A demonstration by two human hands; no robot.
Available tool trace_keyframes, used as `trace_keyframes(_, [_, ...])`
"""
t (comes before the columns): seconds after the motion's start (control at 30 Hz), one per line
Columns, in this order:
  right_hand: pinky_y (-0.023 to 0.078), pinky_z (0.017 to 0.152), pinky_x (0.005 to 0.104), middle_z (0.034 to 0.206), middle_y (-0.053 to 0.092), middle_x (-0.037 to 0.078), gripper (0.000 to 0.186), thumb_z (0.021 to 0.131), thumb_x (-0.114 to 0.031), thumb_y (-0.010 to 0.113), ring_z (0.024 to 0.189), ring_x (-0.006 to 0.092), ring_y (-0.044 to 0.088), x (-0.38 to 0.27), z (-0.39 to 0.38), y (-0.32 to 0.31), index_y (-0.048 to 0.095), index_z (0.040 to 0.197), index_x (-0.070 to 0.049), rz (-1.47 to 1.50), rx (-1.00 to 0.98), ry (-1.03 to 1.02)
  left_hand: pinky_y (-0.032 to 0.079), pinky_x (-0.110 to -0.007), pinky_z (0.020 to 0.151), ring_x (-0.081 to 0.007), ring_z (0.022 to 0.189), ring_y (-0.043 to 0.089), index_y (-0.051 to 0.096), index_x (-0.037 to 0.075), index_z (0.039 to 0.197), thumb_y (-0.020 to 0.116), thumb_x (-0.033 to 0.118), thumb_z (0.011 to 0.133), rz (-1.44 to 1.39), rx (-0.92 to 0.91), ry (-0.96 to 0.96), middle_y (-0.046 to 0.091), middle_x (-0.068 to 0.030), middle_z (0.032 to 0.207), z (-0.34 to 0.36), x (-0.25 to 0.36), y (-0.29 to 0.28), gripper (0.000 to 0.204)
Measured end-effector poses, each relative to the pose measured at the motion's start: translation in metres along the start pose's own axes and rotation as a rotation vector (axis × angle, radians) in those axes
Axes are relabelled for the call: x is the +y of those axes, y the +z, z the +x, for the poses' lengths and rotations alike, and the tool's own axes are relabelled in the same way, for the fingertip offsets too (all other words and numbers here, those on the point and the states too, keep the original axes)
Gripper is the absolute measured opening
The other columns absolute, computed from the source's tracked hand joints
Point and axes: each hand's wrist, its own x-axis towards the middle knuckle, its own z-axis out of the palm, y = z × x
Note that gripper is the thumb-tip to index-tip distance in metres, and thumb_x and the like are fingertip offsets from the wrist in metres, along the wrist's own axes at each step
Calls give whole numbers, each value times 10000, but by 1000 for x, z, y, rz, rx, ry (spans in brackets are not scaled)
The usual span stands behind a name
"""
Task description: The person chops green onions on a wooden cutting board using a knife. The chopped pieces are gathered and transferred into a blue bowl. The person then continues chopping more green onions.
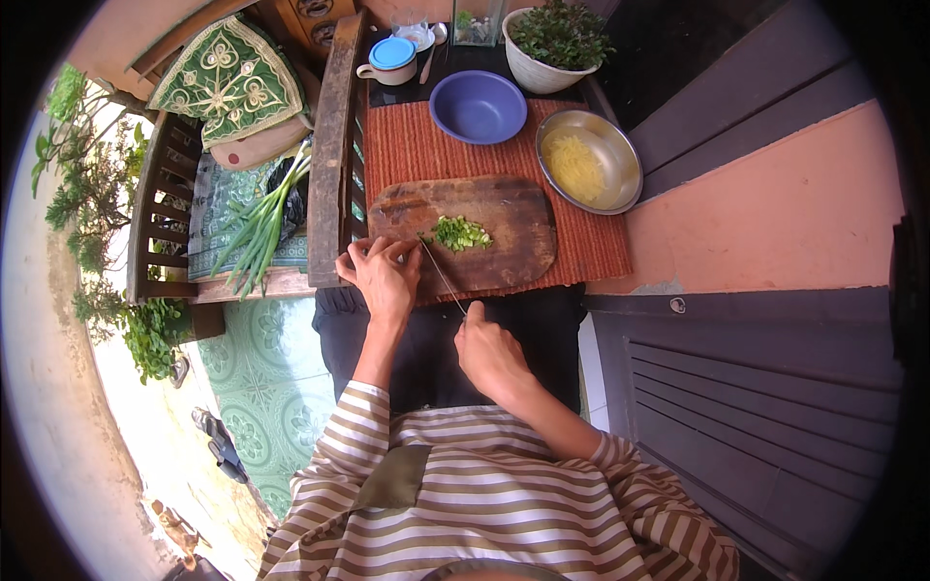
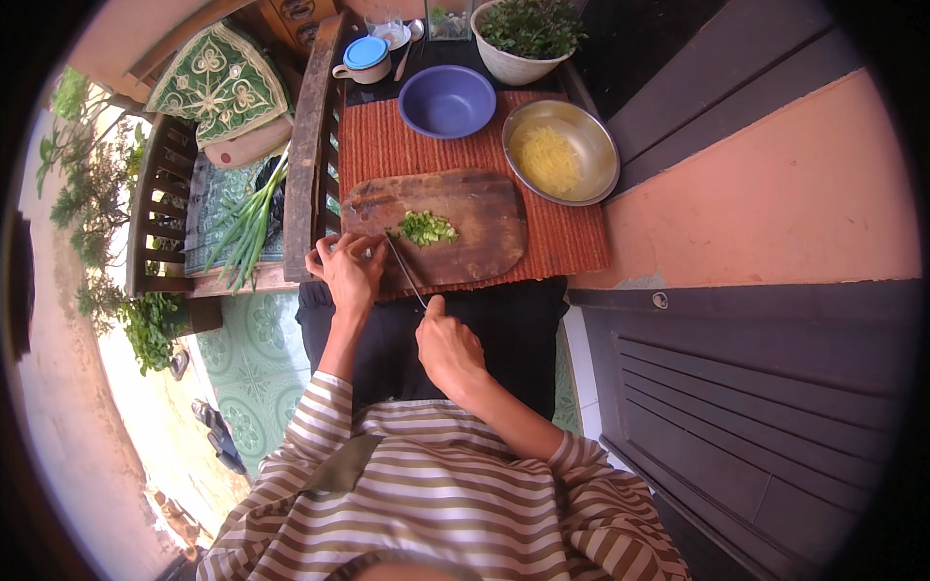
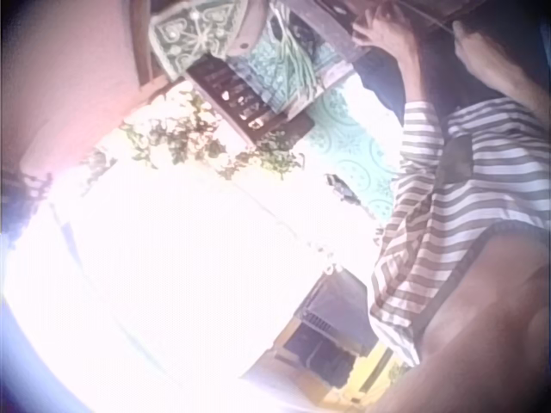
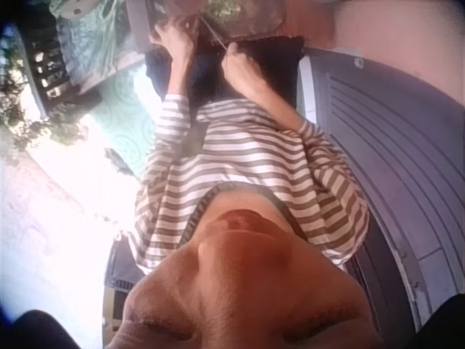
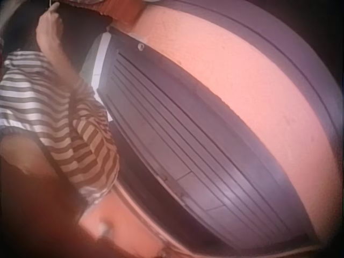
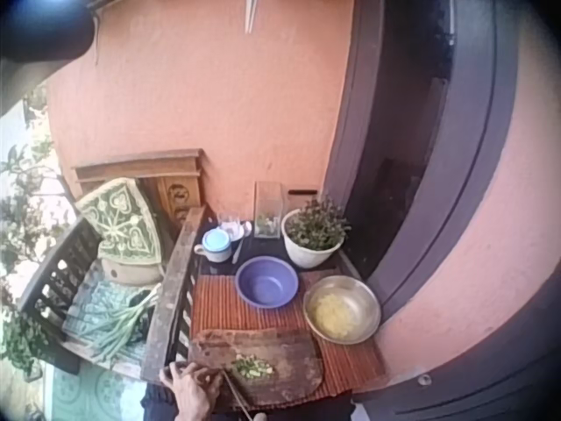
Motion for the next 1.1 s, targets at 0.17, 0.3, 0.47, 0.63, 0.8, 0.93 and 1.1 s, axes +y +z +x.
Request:
trace_keyframes(0.17, [590, 721, 522, 839, 685, 314, 165, 965, -90, 495, 835, 469, 705, -5, 5, -1, 441, 1063, 31, -69, -76, 38, 214, -523, 1056, -276, 1139, 508, 800, 199, 895, 768, 276, 807, 13, -31, -23, 708, 52, 975, 0, 0, -1, 122])
trace_keyframes(0.3, [599, 691, 506, 815, 680, 315, 154, 943, -56, 512, 803, 466, 709, -4, 8, 7, 432, 1047, 25, -85, -33, 32, 209, -531, 1062, -273, 1133, 512, 801, 203, 897, 771, 275, 803, -9, -33, -47, 709, 51, 968, 0, 1, -1, 122])
trace_keyframes(0.47, [561, 680, 556, 760, 668, 306, 238, 1002, -178, 491, 756, 500, 680, 6, 3, 13, 425, 1062, 42, -59, -26, -6, 204, -549, 1067, -283, 1134, 515, 802, 205, 885, 775, 296, 807, -23, -44, -94, 715, 39, 968, 2, 1, -1, 123])
trace_keyframes(0.63, [579, 690, 537, 786, 675, 311, 200, 983, -137, 498, 766, 491, 691, 5, -11, 4, 426, 1046, 38, -48, -53, 34, 207, -550, 1069, -283, 1126, 519, 803, 205, 890, 769, 334, 826, -37, -61, -170, 715, 32, 976, 3, 1, -4, 148])
trace_keyframes(0.8, [581, 684, 541, 770, 673, 312, 217, 1006, -169, 467, 762, 491, 690, -1, -16, -19, 431, 1033, 43, -6, -41, -15, 215, -540, 1065, -281, 1119, 518, 805, 205, 896, 766, 318, 818, 15, 0, -54, 704, 32, 952, -1, -1, -2, 143])
trace_keyframes(0.93, [574, 680, 549, 766, 675, 307, 242, 1018, -194, 454, 763, 487, 689, -4, -11, -14, 436, 1047, 46, 23, -20, -40, 219, -534, 1060, -280, 1117, 516, 807, 203, 895, 763, 304, 811, -6, 11, -34, 694, 34, 929, -1, -2, -4, 138])
trace_keyframes(1.1, [552, 702, 561, 789, 674, 308, 282, 999, -192, 496, 756, 499, 677, -3, -2, -2, 448, 1094, 69, 23, -20, -5, 215, -528, 1061, -276, 1122, 513, 808, 202, 883, 764, 300, 809, -2, -1, -32, 695, 32, 939, 0, -3, -3, 130])
